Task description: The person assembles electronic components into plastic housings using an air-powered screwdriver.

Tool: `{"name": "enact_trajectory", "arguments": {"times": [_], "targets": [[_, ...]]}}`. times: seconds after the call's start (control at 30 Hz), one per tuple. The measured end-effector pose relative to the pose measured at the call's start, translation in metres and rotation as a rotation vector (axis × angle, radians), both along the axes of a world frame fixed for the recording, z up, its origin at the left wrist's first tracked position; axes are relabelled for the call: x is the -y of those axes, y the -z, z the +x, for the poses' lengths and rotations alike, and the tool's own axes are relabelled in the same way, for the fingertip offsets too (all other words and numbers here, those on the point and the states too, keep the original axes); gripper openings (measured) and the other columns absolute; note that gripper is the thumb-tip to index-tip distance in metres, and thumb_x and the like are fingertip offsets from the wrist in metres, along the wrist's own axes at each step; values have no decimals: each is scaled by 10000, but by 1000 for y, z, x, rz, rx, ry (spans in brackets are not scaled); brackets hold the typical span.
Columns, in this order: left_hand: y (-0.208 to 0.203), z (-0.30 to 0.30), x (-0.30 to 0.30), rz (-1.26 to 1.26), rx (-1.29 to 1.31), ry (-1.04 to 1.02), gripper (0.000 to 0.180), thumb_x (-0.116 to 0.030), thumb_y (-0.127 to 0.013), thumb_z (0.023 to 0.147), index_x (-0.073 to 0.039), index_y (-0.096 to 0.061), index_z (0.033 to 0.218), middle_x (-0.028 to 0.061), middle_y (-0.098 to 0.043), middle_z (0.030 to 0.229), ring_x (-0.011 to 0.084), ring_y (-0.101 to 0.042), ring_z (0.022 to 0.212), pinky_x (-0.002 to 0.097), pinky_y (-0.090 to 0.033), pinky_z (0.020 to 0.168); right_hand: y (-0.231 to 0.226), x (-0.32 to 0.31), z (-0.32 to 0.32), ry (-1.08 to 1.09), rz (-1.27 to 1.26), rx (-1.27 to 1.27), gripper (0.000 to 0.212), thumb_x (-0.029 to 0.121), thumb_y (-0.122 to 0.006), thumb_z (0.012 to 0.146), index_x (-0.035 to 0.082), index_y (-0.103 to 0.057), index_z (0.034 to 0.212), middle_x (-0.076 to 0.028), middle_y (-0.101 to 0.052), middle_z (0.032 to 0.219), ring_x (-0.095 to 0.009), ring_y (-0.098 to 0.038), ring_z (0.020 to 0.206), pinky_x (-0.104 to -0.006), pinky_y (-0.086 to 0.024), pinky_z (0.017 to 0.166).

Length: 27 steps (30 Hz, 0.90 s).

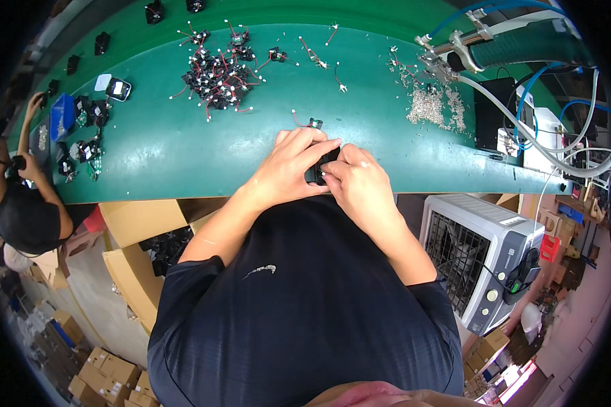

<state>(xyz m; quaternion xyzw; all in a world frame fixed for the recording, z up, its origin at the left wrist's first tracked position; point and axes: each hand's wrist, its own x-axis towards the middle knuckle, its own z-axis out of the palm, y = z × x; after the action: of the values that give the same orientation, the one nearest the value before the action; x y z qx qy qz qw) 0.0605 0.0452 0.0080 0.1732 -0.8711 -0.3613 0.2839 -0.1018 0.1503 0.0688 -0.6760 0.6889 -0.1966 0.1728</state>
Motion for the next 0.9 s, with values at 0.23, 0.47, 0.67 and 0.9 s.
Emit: {"name": "enact_trajectory", "arguments": {"times": [0.23,0.47,0.67,0.9], "targets": [[1,1,1,0,-14,-4,840,-232,-953,608,-137,-639,1381,48,-606,1220,257,-589,1144,417,-404,922,-3,3,3,31,16,-51,75,82,-783,814,28,-755,857,-119,-637,951,-311,-656,943,-430,-559,828],[2,0,3,-2,-30,13,846,-227,-955,600,-131,-639,1379,50,-609,1228,263,-595,1148,409,-408,948,2,5,0,-10,75,-4,86,87,-763,834,6,-743,853,-159,-644,966,-338,-663,962,-451,-559,840],[2,2,4,13,38,27,855,-266,-961,645,-104,-614,1409,79,-613,1276,287,-576,1212,420,-399,989,-75,-3,-26,61,-303,49,109,61,-767,864,19,-755,963,-102,-686,888,-321,-682,826,-426,-558,760],[-9,-11,10,93,108,19,864,-323,-941,710,-96,-538,1439,113,-578,1344,302,-554,1282,435,-376,1035,-150,32,-129,462,-1001,388,710,534,-441,1104,-83,-424,1455,-232,-566,1333,-318,-665,1124,-403,-551,957]]}}
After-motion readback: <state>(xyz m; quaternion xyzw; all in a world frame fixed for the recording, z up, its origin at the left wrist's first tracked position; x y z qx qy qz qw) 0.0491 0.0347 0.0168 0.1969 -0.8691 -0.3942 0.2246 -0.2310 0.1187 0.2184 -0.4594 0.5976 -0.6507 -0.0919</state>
